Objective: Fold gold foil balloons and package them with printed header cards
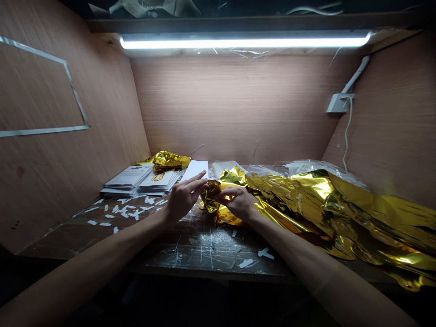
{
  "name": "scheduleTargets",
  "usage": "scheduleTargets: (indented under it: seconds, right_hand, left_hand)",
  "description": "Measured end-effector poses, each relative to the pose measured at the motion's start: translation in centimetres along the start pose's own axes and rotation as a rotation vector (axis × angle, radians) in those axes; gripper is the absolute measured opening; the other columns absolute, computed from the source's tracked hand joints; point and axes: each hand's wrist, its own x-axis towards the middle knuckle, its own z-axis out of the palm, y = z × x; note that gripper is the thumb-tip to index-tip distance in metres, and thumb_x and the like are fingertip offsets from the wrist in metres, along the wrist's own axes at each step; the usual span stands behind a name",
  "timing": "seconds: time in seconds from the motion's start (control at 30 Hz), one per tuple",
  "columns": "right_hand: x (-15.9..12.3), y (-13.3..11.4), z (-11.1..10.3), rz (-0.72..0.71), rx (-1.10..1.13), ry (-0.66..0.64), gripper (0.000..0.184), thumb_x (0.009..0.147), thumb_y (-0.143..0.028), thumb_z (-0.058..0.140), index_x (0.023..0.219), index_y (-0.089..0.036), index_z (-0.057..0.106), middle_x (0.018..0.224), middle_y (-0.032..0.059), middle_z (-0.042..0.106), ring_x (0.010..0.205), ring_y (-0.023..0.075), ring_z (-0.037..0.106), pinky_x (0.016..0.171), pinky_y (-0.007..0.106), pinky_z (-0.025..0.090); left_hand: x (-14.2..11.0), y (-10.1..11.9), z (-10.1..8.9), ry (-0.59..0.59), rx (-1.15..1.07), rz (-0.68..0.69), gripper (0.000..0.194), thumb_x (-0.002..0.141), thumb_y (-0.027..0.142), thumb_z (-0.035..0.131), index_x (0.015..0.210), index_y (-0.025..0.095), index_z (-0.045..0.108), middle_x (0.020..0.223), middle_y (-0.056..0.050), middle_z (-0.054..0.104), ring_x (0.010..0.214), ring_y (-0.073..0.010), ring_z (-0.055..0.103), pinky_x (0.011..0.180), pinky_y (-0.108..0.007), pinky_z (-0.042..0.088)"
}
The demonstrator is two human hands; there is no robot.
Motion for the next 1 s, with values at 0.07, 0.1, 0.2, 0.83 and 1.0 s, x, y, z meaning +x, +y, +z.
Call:
scheduleTargets:
  seconds: [0.07,0.1,0.2,0.83,1.0]
  right_hand:
    - [0.0,0.0,0.0,0.006,0.001,0.003,0.009,0.083,-0.019,0.079,0.087,-0.026,0.084,0.082,0.0024,0.076,0.069,0.0151,0.064,0.068,0.027,0.047]
    - [0.0,-0.1,0.0,0.007,0.002,0.004,0.009,0.083,-0.020,0.079,0.087,-0.026,0.084,0.082,0.0023,0.076,0.069,0.0150,0.064,0.068,0.027,0.047]
    - [0.0,-0.3,-0.1,0.009,-0.004,0.001,0.009,0.083,-0.020,0.080,0.086,-0.027,0.084,0.081,0.0016,0.076,0.068,0.0149,0.064,0.068,0.027,0.047]
    - [0.0,-0.6,-0.1,0.026,-0.010,0.006,0.011,0.082,-0.019,0.080,0.086,-0.028,0.084,0.080,0.0017,0.077,0.067,0.0151,0.064,0.066,0.027,0.047]
    - [0.0,-0.8,-0.4,0.022,-0.016,0.016,0.011,0.083,-0.020,0.078,0.086,-0.028,0.085,0.083,0.0016,0.079,0.069,0.0158,0.067,0.067,0.027,0.047]
  left_hand:
    - [0.0,0.1,-0.1,0.006,-0.014,0.023,0.021,0.098,0.024,0.064,0.114,0.021,0.076,0.134,-0.009,0.069,0.113,-0.0250,0.073,0.098,-0.039,0.062]
    - [0.0,0.2,-0.1,0.000,-0.025,0.026,0.019,0.098,0.023,0.064,0.112,0.021,0.077,0.133,-0.009,0.069,0.114,-0.0249,0.073,0.098,-0.039,0.062]
    - [0.1,0.6,-0.1,-0.026,-0.067,-0.020,0.017,0.099,0.024,0.062,0.106,0.020,0.077,0.133,-0.010,0.070,0.116,-0.0259,0.072,0.099,-0.041,0.061]
    - [0.7,0.5,-0.3,-0.074,-0.240,-0.245,0.017,0.094,0.033,0.069,0.095,0.019,0.079,0.125,-0.012,0.073,0.101,-0.0284,0.077,0.084,-0.039,0.065]
    - [1.0,0.0,-1.1,-0.115,-0.140,0.018,0.020,0.086,0.035,0.079,0.099,0.019,0.079,0.129,-0.014,0.070,0.108,-0.0297,0.075,0.094,-0.040,0.063]
